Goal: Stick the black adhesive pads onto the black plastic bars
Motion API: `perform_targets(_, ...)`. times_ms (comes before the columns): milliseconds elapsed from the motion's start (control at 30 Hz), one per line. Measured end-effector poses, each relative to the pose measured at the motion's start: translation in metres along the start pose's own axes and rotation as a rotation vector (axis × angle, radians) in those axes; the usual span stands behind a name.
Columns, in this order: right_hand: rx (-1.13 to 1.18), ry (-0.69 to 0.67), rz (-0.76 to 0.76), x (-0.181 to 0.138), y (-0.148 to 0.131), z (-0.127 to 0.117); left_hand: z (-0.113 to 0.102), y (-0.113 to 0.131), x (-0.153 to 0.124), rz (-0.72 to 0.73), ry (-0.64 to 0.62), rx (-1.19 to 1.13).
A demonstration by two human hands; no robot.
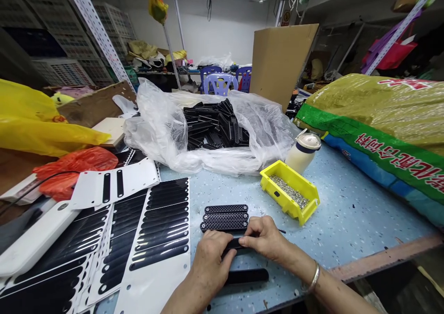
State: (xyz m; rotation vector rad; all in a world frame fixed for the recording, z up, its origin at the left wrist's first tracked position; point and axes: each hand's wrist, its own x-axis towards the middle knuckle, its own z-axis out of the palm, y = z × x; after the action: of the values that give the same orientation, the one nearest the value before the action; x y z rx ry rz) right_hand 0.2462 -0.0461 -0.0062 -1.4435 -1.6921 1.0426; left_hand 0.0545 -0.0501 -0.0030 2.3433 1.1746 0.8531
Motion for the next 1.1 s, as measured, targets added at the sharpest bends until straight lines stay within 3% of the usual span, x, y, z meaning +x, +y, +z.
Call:
perform_targets(133, -0.093, 0.046, -0.076, 0.001, 0.003, 0.006, 0.001, 0.0, 0.0, -0.002, 0.004, 0.015)
perform_targets(300, -0.208, 0.196, -0.089, 0.0, 0.003, 0.011, 0.001, -0.002, 0.001, -0.027, -0.028, 0.027)
perform_targets(533, 0.148, 0.063, 0.146, -0.02, 0.005, -0.013, -0.003, 0.002, 0.002, -0.088, -0.08, 0.035)
perform_targets(700, 0.101, 0.059, 0.048, -0.023, 0.009, -0.007, -0.001, 0.003, 0.005, -0.064, -0.088, 0.051)
perform_targets(900, 0.001, 0.036, 0.069, -0.017, 0.008, -0.001, 0.004, 0.002, 0.007, -0.079, -0.051, 0.045)
perform_targets(1100, -0.283, 0.208, -0.149, -0.015, 0.014, 0.005, 0.003, 0.003, 0.005, -0.047, -0.062, 0.05)
